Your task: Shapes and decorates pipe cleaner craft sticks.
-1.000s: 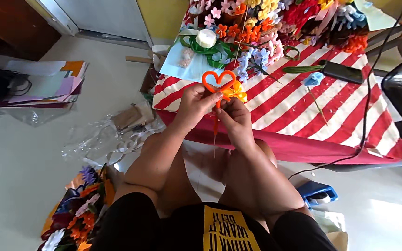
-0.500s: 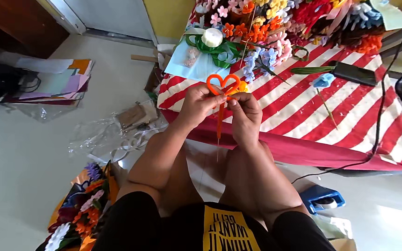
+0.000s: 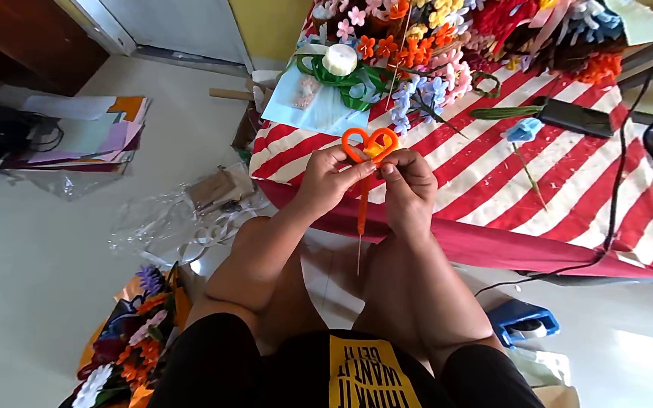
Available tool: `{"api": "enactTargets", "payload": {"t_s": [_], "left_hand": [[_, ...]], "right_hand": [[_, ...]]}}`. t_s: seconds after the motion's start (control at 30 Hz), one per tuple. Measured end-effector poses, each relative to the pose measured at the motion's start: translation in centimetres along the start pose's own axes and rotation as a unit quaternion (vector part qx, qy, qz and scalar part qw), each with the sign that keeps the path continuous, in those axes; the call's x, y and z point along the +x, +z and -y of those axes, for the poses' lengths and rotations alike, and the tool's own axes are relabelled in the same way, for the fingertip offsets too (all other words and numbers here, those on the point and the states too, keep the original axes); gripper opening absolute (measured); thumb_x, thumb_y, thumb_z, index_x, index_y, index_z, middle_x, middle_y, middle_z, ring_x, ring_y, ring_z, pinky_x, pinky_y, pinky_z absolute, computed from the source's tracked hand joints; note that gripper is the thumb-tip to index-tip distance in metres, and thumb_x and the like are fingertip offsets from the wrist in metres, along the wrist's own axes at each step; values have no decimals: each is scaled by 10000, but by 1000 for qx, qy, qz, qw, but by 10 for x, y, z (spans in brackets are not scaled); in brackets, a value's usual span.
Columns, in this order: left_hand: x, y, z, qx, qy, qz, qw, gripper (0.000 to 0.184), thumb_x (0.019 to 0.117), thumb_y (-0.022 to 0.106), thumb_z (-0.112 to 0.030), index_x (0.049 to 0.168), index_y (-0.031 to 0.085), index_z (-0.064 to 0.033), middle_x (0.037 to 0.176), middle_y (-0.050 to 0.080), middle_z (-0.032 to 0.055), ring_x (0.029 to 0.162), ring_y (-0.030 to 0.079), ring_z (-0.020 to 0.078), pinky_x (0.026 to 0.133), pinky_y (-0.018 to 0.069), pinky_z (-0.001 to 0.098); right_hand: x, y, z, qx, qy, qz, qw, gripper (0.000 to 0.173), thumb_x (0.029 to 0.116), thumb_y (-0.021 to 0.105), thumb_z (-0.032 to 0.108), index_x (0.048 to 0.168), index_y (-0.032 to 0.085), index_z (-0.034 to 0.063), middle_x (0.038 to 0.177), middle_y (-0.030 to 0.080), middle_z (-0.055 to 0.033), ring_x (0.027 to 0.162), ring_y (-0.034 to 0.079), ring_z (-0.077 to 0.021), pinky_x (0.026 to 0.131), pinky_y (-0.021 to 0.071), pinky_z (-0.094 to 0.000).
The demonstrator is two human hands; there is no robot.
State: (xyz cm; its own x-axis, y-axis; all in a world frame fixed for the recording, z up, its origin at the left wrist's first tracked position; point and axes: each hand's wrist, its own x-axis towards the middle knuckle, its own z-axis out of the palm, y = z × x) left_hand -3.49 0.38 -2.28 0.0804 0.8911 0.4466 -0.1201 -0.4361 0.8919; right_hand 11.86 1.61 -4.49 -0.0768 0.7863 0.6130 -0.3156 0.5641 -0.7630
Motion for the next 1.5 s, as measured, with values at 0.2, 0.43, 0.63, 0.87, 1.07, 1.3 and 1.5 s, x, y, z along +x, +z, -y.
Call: {"api": "enactTargets", "payload": {"t_s": [0.2, 0.43, 0.63, 0.87, 1.07, 1.3, 1.5], "left_hand": [[0, -3, -4, -14, -15, -20, 1000, 85, 960, 631, 0, 977, 689, -60, 848, 685, -5, 713, 629, 26, 657, 545, 177], [-2, -5, 0, -47, -37, -10, 998, 72, 931, 662, -5, 947, 698, -65, 1016, 637, 31, 861, 637, 73, 744, 574, 225], [-1, -9, -4, -56, -25, 40, 997, 269, 910, 632, 59, 1169, 606, -10, 916, 646, 33, 765, 624, 66, 686, 549, 198], [-2, -7, -1, -3, 23, 13, 1000, 175, 909, 643, 92, 1023, 591, -31, 876, 644, 29, 725, 628, 57, 673, 564, 200], [-5, -5, -4, 14, 8, 31, 999, 229, 866, 670, 113, 1031, 579, -19, 914, 660, 46, 744, 659, 72, 690, 593, 224], [-4, -4, 2, 242, 219, -18, 945, 78, 880, 676, 53, 930, 731, 77, 901, 684, 140, 828, 673, 114, 769, 585, 217], [3, -18, -5, 354, 293, 38, 888, 140, 958, 628, -7, 935, 765, 6, 873, 629, 116, 875, 578, 187, 814, 479, 274]], "right_hand": [[0, 2, 2, 57, 115, 10, 992, 245, 935, 557, -1, 1137, 575, 136, 961, 658, 53, 852, 645, -41, 777, 558, -237], [-3, 6, 1, 41, 132, 46, 989, 148, 963, 582, 12, 1054, 648, 108, 900, 683, 54, 805, 649, -16, 740, 563, -215], [-3, 6, 1, 59, 109, 12, 992, 145, 999, 570, 30, 1048, 665, 127, 927, 690, 57, 836, 659, -20, 770, 572, -220], [-3, 7, 1, 76, 117, 14, 990, 173, 1012, 560, 48, 1147, 625, 133, 969, 698, 48, 858, 670, -34, 781, 579, -225], [-3, 6, 0, 90, 113, -6, 990, 163, 1007, 569, 35, 1074, 674, 140, 947, 713, 41, 834, 679, -33, 757, 581, -221], [-4, 6, 0, 86, 92, -19, 992, 170, 981, 591, 38, 1023, 699, 161, 910, 721, 46, 802, 679, -36, 731, 579, -228], [-4, 4, 0, 73, 88, -7, 993, 173, 961, 592, 25, 981, 698, 161, 867, 705, 66, 775, 662, -18, 721, 570, -215]]}}
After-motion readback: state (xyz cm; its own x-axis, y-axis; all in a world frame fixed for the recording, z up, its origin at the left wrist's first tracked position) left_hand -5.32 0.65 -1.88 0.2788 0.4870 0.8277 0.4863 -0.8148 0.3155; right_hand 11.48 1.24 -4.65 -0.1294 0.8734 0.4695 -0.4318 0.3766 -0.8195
